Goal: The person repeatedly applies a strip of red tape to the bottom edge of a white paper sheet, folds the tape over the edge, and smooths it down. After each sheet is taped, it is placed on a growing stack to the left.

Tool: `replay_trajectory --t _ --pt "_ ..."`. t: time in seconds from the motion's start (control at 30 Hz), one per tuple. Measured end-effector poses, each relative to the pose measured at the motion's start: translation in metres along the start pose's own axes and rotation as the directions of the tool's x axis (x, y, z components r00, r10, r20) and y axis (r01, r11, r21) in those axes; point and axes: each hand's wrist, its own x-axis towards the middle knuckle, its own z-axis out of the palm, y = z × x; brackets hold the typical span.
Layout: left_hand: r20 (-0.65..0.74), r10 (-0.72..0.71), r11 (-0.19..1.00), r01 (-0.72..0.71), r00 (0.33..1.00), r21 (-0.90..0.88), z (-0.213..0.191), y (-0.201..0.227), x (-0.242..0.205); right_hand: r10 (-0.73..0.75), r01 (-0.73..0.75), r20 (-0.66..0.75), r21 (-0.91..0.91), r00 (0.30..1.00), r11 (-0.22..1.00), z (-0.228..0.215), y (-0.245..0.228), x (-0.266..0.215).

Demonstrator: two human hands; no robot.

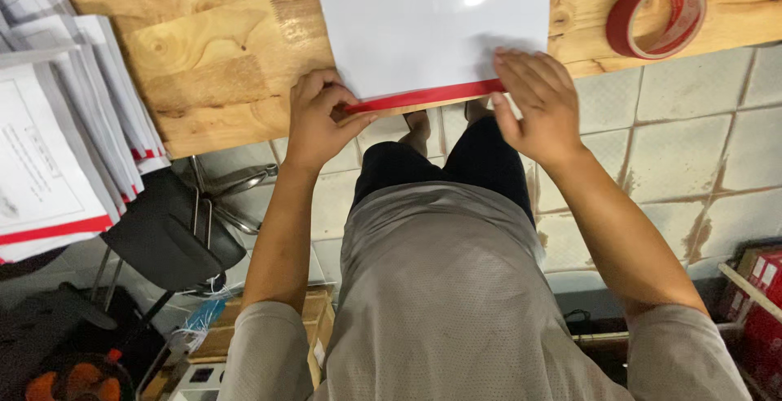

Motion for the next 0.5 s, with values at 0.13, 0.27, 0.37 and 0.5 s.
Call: replay_trajectory --t 0.13,0.27,0.37,0.5 --pt "0.025 -0.108 0.919 0.11 0.994 -0.378 0.006 -0.028 -0.011 -0.229 0.216 0.098 0.132 0.968 0.968 0.042 -0.041 0.066" --pt "-0.053 -0.116 0.906 0.083 0.992 -0.416 0.017 -0.037 -0.015 -0.247 0.207 0.229 0.186 0.942 0.961 0.07 -0.053 0.095" --pt "-0.131 -0.096 0.937 0.045 0.987 -0.346 0.017 -0.04 -0.018 -0.233 0.202 0.229 0.151 0.945 0.968 0.083 -0.051 0.095" --pt "-0.182 -0.123 0.955 0.066 0.976 -0.291 0.022 -0.043 -0.024 -0.258 0.256 0.232 0.038 0.938 0.966 0.094 -0.045 0.09"
